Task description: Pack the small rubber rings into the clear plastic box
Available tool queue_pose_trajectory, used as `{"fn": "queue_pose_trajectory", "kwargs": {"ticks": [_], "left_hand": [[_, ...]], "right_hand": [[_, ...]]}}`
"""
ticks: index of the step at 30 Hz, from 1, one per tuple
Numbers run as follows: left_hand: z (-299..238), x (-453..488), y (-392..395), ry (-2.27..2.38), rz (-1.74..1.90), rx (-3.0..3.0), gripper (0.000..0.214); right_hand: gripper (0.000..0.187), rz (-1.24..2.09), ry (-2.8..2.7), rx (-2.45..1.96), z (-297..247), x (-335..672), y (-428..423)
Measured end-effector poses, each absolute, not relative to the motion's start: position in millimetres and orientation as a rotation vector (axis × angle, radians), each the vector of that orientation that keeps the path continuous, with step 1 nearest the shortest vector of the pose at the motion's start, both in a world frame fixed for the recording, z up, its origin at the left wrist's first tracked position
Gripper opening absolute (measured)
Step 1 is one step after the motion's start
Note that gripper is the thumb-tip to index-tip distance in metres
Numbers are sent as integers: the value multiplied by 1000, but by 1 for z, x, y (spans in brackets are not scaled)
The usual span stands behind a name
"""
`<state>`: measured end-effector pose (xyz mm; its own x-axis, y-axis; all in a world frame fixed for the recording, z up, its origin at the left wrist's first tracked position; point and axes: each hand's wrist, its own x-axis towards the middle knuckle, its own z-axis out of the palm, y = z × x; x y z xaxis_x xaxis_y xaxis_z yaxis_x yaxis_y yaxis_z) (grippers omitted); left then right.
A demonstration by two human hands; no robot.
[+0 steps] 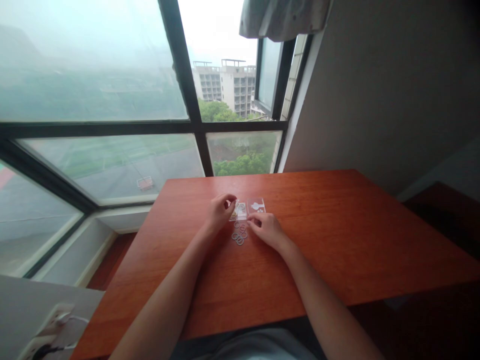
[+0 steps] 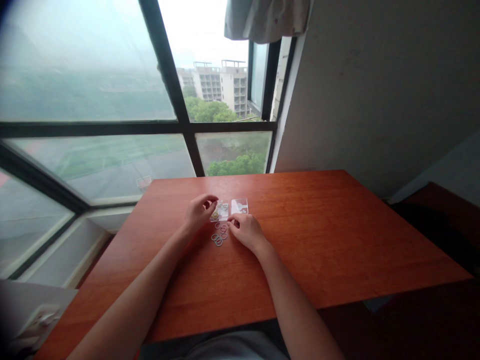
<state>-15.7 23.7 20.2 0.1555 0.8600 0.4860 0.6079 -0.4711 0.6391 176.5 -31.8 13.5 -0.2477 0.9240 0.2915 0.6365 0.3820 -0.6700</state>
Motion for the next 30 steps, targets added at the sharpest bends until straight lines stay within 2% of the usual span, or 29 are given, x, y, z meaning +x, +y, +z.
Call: {"fn": "queue_pose_trajectory", "kwargs": {"ticks": [15,21,30], "left_hand": [[19,-21,17,1357,1183,2180,13],[20,-22,17,1370,1186,2164,14],[18,-26,16,1385,1188,2163,14]], "right_hand": [[17,680,-2268,-1206,24,172,-46],[12,710,-2274,-1160,27,173,-46],[18,779,-2282,-1098,30,174,-47]]}}
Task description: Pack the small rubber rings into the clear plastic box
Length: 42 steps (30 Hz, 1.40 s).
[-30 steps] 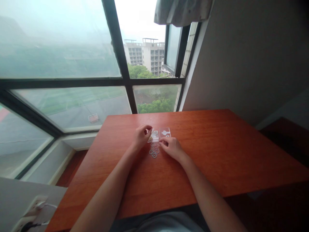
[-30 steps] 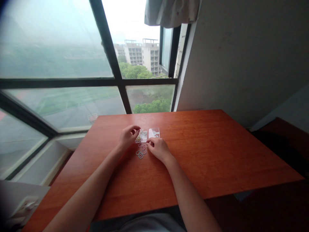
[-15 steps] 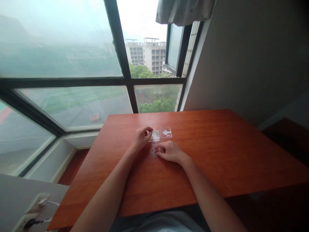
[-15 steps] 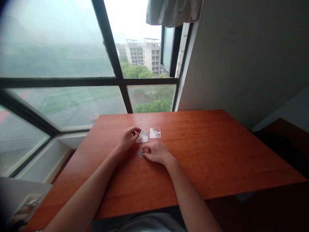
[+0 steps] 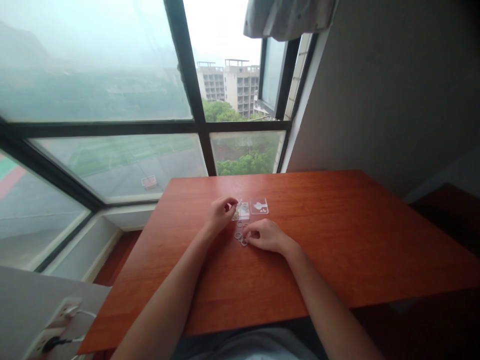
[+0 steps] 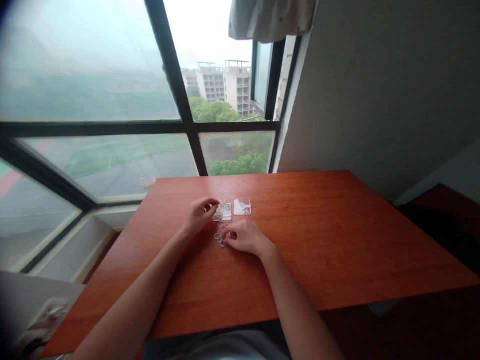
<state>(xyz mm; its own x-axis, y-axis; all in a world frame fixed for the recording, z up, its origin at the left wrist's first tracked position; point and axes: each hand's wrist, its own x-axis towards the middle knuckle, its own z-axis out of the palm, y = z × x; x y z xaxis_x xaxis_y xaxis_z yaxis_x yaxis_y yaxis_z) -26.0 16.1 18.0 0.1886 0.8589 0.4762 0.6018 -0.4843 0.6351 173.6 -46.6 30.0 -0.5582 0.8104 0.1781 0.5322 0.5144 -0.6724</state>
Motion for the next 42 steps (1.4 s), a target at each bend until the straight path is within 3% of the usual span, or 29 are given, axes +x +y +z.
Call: {"fn": "queue_pose_trajectory", "kwargs": {"ticks": [9,16,23,34,42], "left_hand": [[21,-26,13,1381,1187,2155,14],[22,-26,11,1352,1182,2158,14],[27,-22,7,1312,1178,2135,13],[42,-9,-8,970,924,2091,18],[39,-8,-4,1065,1034,2094,11]], "right_hand": [[27,807,-2307,-1064,25,175,-43],[17,896,-2146,-1042,21,177,-40],[17,758,-1760,-1182,21,181,-31],[20,677,-1706,-1294,20,181,-29],[21,670,-1723,-1272,19,181,-29]]}}
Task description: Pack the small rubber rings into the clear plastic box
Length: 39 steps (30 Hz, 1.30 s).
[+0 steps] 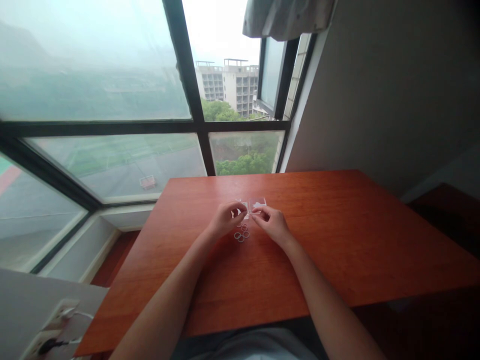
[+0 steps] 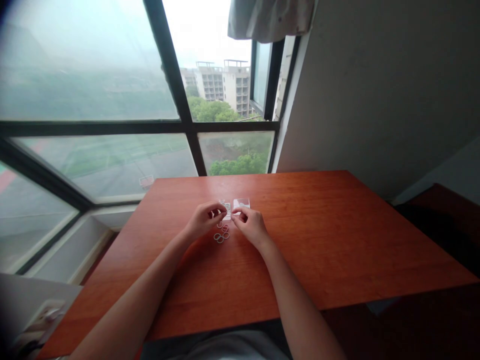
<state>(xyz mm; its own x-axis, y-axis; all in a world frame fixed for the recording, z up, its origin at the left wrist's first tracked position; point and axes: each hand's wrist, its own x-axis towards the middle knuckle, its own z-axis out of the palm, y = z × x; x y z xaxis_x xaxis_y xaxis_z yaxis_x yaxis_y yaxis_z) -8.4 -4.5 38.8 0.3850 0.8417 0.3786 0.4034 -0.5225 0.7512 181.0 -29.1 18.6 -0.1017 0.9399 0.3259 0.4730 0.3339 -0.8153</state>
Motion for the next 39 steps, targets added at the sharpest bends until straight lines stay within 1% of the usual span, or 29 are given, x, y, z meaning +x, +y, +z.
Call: {"fn": "queue_pose_trajectory", "kwargs": {"ticks": [5,12,19,25,29,33,39], "left_hand": [[33,-11,1,1249,1196,2034,9],[27,-12,13,1381,1282,2050,11],[26,-13,21,1442,1204,2165,10],[25,-20,18,1445,1222,2131,10],[23,-21,18,1427,1208,2139,9],[24,-22,18,1422,1195,2152,10],[23,-23,16,1410,1192,2155,11]], "right_hand": [[18,653,-1782,-1285,18,182,-29],[14,672,-1846,-1299,17,181,-30],[11,651,-1886,-1326,17,181,-30],[9,621,-1924,-1335,17,180,-30],[8,666,-1985,-1284,16,178,-32],[9,729,-2108,-1221,17,173,-38],[16,574,-2259,-1246,22,164,-48]]}}
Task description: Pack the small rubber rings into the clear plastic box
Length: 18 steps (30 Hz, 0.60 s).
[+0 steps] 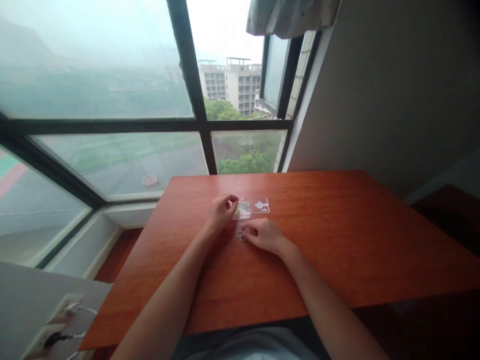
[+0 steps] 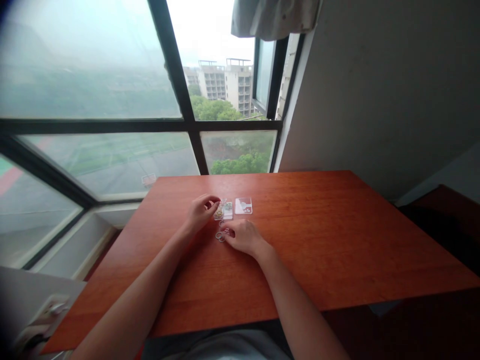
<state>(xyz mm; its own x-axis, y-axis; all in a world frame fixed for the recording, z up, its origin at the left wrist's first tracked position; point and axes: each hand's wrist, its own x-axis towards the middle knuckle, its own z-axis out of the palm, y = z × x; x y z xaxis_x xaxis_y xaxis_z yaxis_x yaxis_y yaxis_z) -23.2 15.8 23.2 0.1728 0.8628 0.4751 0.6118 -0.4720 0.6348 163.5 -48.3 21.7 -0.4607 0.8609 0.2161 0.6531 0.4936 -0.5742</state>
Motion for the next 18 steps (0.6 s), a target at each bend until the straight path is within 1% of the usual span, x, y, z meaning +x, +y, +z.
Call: {"fn": "queue_pose_trajectory", "kwargs": {"ticks": [6,18], "left_hand": [[22,-23,15,1400,1192,2150,11],[20,-24,14,1387,1187,2152,11]], "right_hand": [[15,514,-2380,-1247,29,160,-53],[16,562,-2389,-1251,27,164,-50]]}}
